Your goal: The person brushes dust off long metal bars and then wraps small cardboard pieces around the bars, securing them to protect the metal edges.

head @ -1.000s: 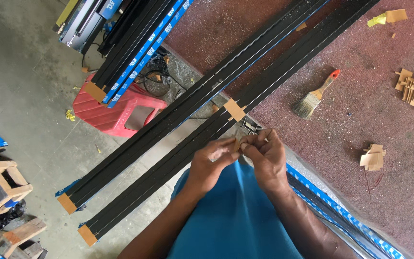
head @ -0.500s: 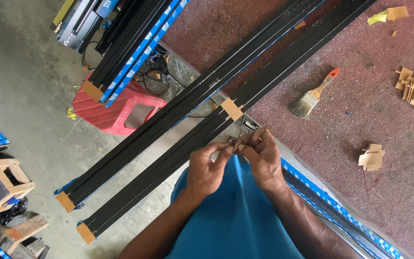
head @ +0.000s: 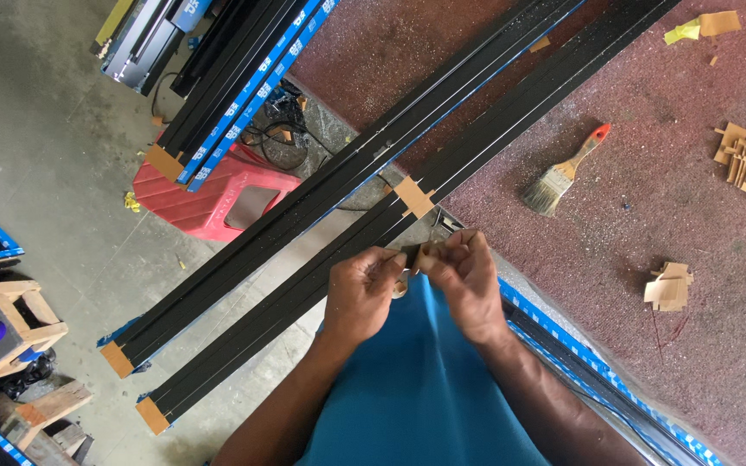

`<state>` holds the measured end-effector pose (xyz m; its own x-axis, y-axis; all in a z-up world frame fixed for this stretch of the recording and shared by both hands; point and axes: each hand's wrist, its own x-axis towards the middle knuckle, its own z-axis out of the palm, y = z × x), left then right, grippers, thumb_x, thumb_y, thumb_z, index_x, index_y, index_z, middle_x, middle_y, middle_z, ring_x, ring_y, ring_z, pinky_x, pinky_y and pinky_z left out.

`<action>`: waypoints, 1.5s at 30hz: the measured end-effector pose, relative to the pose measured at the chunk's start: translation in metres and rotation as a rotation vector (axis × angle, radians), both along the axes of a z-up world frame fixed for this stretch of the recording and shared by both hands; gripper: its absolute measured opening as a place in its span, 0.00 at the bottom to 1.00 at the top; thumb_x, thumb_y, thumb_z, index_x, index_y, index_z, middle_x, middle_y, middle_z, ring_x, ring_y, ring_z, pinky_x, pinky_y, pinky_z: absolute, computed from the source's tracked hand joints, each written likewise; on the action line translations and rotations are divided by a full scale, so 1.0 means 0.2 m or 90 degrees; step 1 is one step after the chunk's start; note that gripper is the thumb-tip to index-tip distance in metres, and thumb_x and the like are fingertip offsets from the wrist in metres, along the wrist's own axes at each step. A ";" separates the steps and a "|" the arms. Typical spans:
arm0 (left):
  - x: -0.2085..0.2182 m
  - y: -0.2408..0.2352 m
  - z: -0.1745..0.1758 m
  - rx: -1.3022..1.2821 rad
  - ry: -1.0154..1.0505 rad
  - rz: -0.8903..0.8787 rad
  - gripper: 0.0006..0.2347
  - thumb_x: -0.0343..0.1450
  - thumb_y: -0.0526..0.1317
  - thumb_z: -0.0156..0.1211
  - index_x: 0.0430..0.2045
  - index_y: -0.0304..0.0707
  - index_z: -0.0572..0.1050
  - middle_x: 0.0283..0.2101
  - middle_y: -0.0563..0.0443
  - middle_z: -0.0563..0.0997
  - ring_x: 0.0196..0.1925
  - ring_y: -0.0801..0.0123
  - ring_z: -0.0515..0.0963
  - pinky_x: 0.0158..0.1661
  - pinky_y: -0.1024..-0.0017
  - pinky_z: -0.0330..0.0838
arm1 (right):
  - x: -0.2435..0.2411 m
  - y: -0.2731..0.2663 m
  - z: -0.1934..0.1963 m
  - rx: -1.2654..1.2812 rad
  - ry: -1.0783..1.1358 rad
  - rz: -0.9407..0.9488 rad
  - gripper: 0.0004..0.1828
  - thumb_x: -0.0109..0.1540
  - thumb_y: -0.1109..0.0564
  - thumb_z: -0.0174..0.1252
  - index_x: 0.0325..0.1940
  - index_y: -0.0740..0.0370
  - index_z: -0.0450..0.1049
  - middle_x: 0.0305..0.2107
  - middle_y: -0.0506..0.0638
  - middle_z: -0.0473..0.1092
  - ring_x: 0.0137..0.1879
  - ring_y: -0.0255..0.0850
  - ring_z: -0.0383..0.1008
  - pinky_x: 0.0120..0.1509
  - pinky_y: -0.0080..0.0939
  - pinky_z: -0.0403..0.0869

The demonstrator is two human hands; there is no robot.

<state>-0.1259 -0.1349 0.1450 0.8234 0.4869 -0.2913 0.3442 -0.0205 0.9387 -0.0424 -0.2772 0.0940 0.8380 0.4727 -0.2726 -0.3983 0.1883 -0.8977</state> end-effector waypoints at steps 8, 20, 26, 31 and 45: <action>0.01 0.01 -0.02 0.132 0.039 0.000 0.09 0.75 0.39 0.58 0.32 0.32 0.82 0.26 0.37 0.85 0.30 0.55 0.88 0.30 0.66 0.82 | 0.01 -0.04 -0.10 -0.062 -0.009 -0.025 0.19 0.57 0.73 0.63 0.46 0.66 0.64 0.29 0.56 0.72 0.37 0.42 0.79 0.38 0.32 0.77; 0.03 0.16 0.00 -0.011 0.142 0.002 0.10 0.73 0.44 0.63 0.33 0.35 0.85 0.29 0.39 0.86 0.34 0.58 0.88 0.37 0.66 0.82 | 0.10 -0.18 -0.09 -0.013 0.074 0.005 0.20 0.56 0.73 0.66 0.46 0.68 0.65 0.28 0.59 0.72 0.33 0.45 0.80 0.39 0.41 0.81; 0.03 0.16 0.00 -0.033 0.133 0.028 0.11 0.73 0.41 0.61 0.33 0.31 0.85 0.28 0.36 0.85 0.35 0.57 0.88 0.42 0.63 0.81 | 0.13 -0.27 -0.17 -0.038 0.098 0.008 0.20 0.55 0.72 0.66 0.45 0.67 0.64 0.29 0.60 0.73 0.33 0.45 0.80 0.41 0.42 0.81; 0.03 0.22 -0.01 0.022 0.123 0.054 0.11 0.75 0.40 0.57 0.37 0.30 0.84 0.33 0.37 0.86 0.39 0.57 0.89 0.45 0.64 0.79 | 0.20 -0.36 -0.20 -0.107 0.052 0.026 0.18 0.55 0.72 0.66 0.44 0.66 0.67 0.28 0.58 0.74 0.34 0.44 0.79 0.41 0.38 0.77; 0.19 -0.10 -0.09 0.777 -0.250 0.085 0.02 0.70 0.37 0.66 0.27 0.44 0.81 0.30 0.56 0.83 0.32 0.69 0.85 0.38 0.70 0.76 | 0.15 0.01 0.10 -0.258 -0.064 -0.004 0.15 0.51 0.60 0.78 0.34 0.65 0.77 0.21 0.54 0.76 0.27 0.35 0.74 0.33 0.33 0.74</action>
<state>-0.0870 -0.1552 0.1269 0.6764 0.3504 0.6478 0.1174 -0.9196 0.3748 -0.0123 -0.2754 0.1138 0.8724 0.3388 -0.3523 -0.3052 -0.1853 -0.9341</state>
